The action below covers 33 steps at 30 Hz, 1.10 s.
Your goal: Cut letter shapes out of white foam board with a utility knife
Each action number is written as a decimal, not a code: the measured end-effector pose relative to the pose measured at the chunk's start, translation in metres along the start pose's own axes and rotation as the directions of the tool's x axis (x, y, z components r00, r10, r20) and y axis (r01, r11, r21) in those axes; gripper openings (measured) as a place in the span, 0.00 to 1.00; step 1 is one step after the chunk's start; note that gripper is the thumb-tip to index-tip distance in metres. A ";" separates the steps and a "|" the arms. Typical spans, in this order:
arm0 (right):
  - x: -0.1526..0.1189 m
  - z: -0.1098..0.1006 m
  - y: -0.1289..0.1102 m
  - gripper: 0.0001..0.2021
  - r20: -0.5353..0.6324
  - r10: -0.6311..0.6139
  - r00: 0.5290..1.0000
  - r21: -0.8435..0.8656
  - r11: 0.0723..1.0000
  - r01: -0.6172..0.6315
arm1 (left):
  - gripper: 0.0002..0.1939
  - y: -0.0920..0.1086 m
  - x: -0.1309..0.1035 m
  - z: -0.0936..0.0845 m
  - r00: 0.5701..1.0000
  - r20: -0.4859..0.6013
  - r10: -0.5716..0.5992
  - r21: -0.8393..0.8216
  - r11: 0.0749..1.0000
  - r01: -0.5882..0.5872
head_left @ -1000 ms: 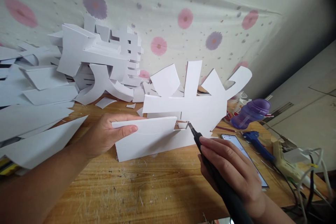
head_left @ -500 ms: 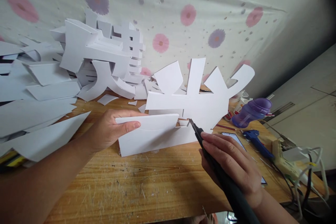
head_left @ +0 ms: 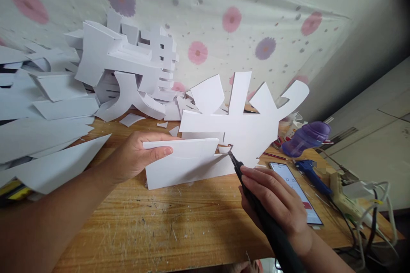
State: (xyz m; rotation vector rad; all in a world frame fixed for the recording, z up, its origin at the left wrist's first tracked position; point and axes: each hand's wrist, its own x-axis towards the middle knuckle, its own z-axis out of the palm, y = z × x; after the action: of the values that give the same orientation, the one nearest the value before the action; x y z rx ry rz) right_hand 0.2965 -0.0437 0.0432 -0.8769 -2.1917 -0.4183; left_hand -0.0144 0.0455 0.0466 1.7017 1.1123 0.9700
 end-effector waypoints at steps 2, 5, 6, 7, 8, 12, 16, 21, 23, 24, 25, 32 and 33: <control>0.000 -0.001 0.000 0.20 0.000 -0.014 1.000 -0.006 1.000 0.014 | 0.15 -0.001 0.000 0.000 1.000 0.010 0.011 -0.017 1.000 -0.010; 0.001 -0.003 0.000 0.20 -0.031 -0.046 0.998 -0.023 0.999 0.046 | 0.13 -0.001 0.000 0.000 1.000 0.014 0.022 -0.021 1.000 -0.022; 0.002 -0.003 0.001 0.20 -0.036 -0.054 0.998 -0.026 0.998 0.053 | 0.13 -0.001 0.000 0.000 1.000 0.013 0.022 -0.022 1.000 -0.021; 0.002 -0.003 0.001 0.20 -0.037 -0.057 0.998 -0.028 0.998 0.056 | 0.13 0.000 0.000 0.000 1.000 0.009 0.022 -0.021 1.000 -0.021; 0.002 -0.003 0.001 0.20 -0.033 -0.057 0.998 -0.026 0.998 0.056 | 0.13 0.000 0.000 0.000 1.000 0.005 0.022 -0.016 1.000 -0.022; 0.000 -0.001 -0.001 0.21 -0.008 -0.025 1.000 -0.001 1.000 0.025 | 0.15 0.001 0.000 0.000 1.000 0.002 0.023 0.015 1.000 -0.023; -0.002 0.000 -0.002 0.19 0.001 -0.011 1.000 0.018 1.000 0.011 | 0.17 0.000 0.000 -0.001 0.999 0.025 0.026 -0.001 1.000 -0.026; 0.000 -0.002 0.002 0.21 -0.028 -0.040 0.999 0.001 0.999 0.040 | 0.16 -0.002 0.001 -0.001 0.999 0.024 0.047 -0.011 0.999 -0.046; 0.000 -0.002 0.003 0.22 -0.027 -0.045 0.999 -0.011 0.999 0.044 | 0.15 -0.001 0.001 -0.001 0.998 0.013 0.054 -0.015 0.998 -0.054; -0.001 -0.001 0.003 0.22 -0.011 -0.038 0.999 -0.006 0.999 0.038 | 0.14 0.000 0.001 -0.001 0.999 0.008 0.054 -0.020 0.998 -0.053; -0.002 -0.001 0.004 0.22 0.009 -0.033 0.999 0.007 0.999 0.033 | 0.14 0.001 0.001 -0.001 0.999 0.006 0.051 -0.025 0.998 -0.051; -0.009 -0.013 -0.008 0.18 -0.006 -0.017 1.000 0.128 0.992 0.018 | 0.16 0.000 0.000 0.001 1.000 0.009 -0.001 -0.168 0.986 0.003; -0.005 -0.016 -0.014 0.14 0.008 -0.032 0.999 0.119 0.992 0.030 | 0.16 -0.001 0.000 0.001 1.000 0.017 -0.025 -0.235 0.972 0.028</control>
State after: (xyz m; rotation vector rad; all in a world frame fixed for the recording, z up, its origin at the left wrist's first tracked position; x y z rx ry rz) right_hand 0.2978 -0.0642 0.0497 -0.7828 -2.2169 -0.2954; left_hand -0.0135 0.0457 0.0450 1.4961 0.9679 1.0287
